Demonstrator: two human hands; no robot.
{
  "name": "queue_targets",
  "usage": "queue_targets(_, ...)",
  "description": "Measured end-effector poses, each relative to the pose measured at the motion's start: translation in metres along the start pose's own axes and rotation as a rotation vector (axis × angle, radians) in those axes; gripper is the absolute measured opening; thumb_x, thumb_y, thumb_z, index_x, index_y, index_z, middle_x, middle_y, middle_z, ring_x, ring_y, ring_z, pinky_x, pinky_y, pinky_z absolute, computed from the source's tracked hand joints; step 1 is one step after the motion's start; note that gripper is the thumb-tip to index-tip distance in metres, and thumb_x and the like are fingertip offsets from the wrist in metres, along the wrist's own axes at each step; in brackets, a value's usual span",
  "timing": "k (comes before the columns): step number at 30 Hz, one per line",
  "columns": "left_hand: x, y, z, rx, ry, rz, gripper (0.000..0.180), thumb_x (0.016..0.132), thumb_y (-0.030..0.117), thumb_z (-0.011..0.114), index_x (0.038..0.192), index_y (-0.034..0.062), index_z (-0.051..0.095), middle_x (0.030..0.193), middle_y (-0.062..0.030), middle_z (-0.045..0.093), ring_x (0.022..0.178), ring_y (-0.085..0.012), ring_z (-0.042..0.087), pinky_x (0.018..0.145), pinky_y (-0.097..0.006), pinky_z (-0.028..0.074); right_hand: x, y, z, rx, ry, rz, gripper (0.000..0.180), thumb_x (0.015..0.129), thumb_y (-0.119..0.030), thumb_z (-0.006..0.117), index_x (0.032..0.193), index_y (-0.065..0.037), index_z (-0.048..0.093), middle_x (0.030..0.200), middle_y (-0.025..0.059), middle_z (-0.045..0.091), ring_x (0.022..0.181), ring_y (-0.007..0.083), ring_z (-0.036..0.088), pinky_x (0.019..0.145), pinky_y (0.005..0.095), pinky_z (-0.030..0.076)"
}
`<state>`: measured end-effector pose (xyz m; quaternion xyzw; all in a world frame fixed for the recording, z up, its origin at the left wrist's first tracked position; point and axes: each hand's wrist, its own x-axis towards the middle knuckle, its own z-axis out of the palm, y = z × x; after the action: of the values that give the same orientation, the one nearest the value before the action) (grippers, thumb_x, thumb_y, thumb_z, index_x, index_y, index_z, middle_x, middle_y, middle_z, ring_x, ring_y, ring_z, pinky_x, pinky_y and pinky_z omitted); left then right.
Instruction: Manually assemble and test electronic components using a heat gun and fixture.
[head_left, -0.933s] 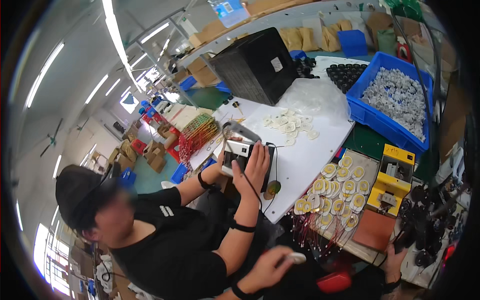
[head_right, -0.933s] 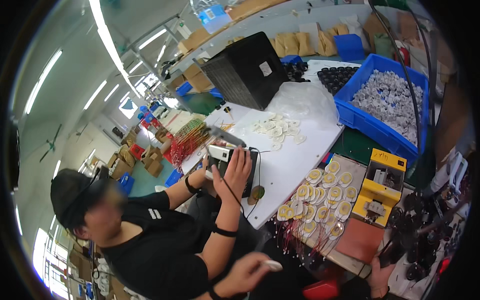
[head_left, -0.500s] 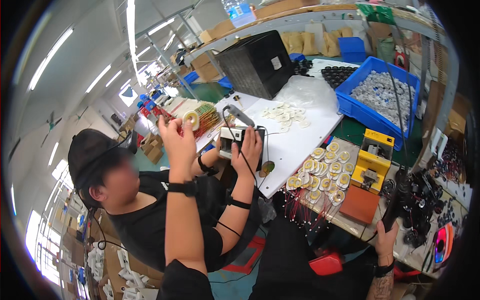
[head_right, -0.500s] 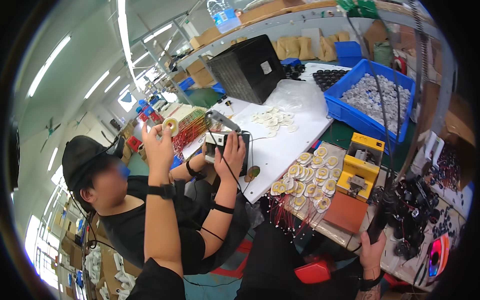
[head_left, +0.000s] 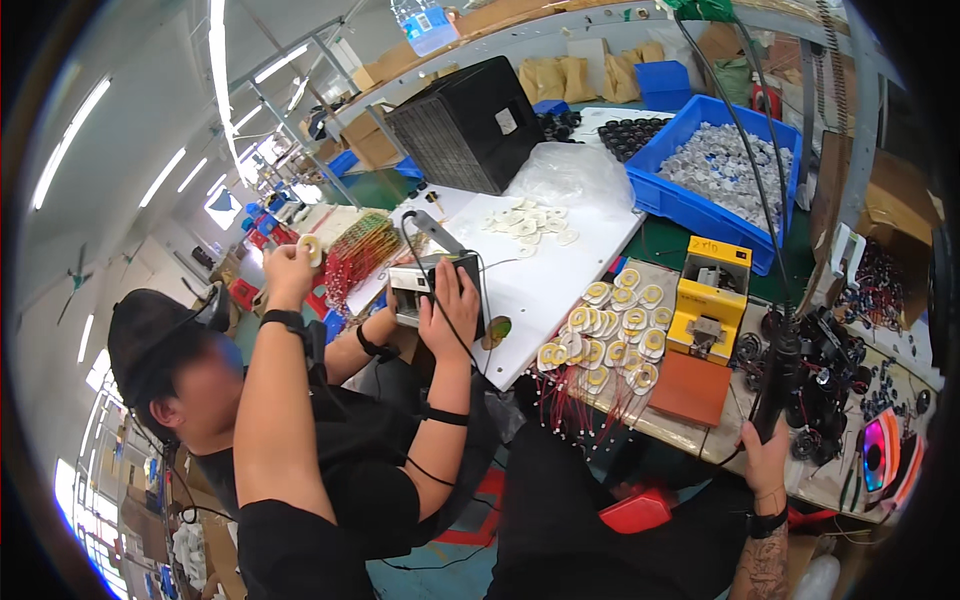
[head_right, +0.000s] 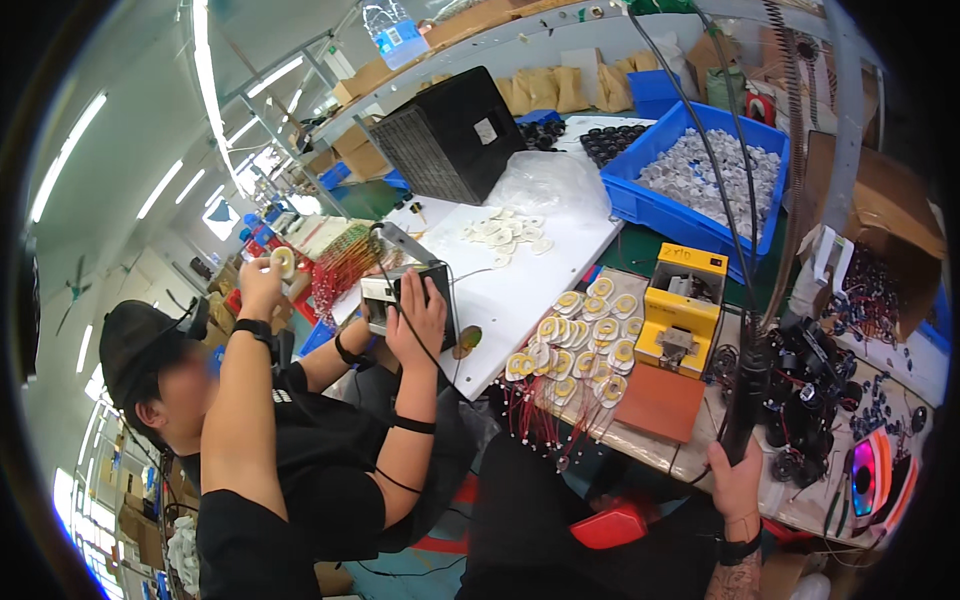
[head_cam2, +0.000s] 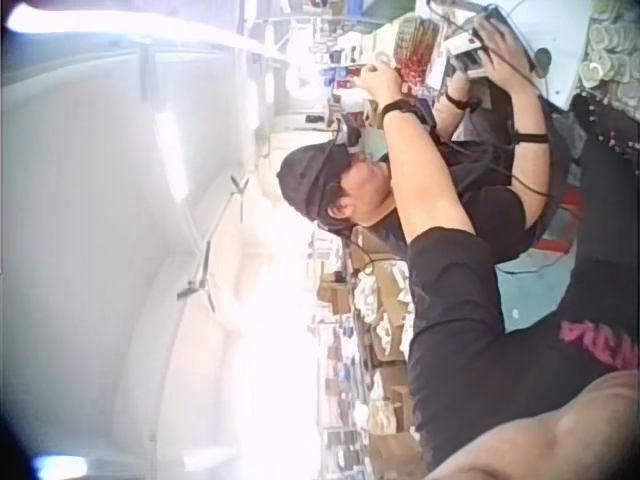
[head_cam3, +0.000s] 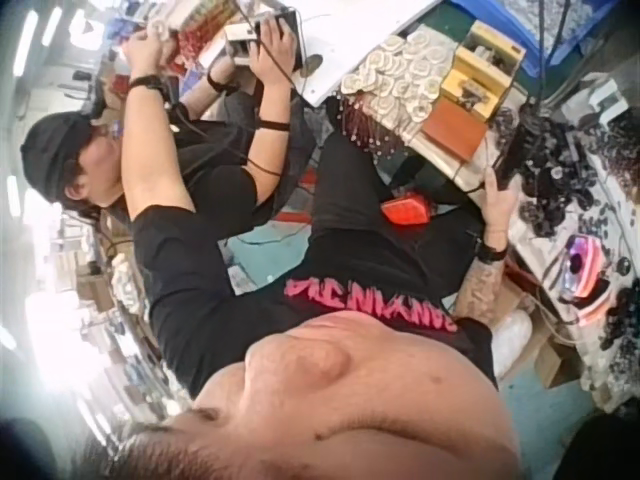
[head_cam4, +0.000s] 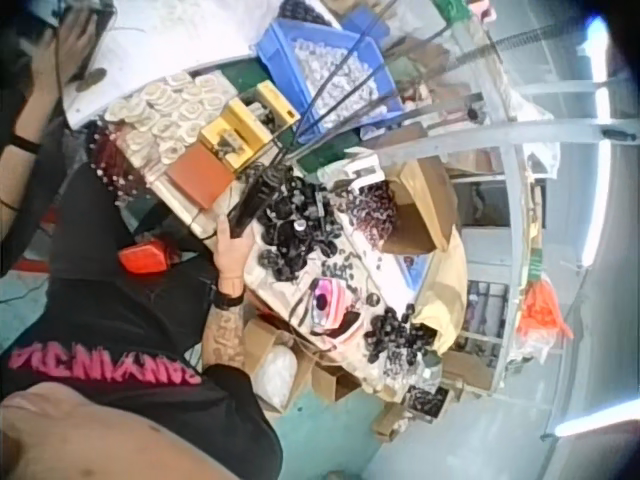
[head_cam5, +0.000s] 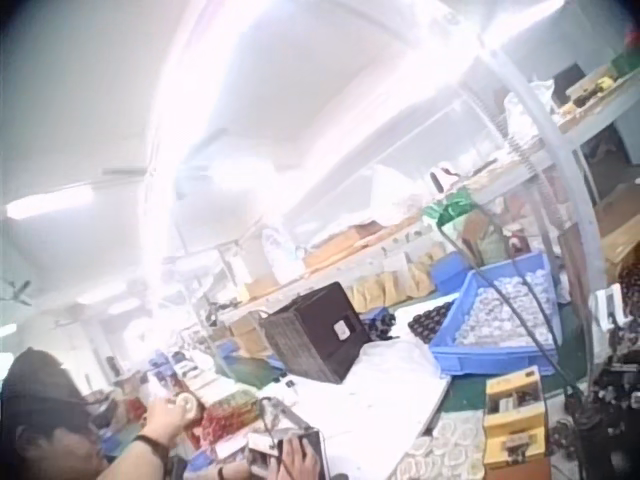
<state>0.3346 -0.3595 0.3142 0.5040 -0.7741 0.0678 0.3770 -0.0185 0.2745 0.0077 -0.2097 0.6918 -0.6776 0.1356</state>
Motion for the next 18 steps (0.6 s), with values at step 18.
queue_targets(18, -0.014, -0.014, -0.010, 0.176, -0.117, 0.029, 0.029, 0.092, 0.028, 0.071, 0.099, 0.0001, 0.073, 0.147, -0.0384, 0.044, 0.146, -0.0477, 0.036, 0.119, -0.047, 0.035, 0.001, -0.004, 0.003, -0.049, -0.049, 0.057, 0.032, 0.093, -0.028, 0.075, 0.100, -0.004, 0.056, 0.080, 0.0012, 0.060, 0.069, 0.0106, 0.059, 0.064, 0.0276, 0.049)
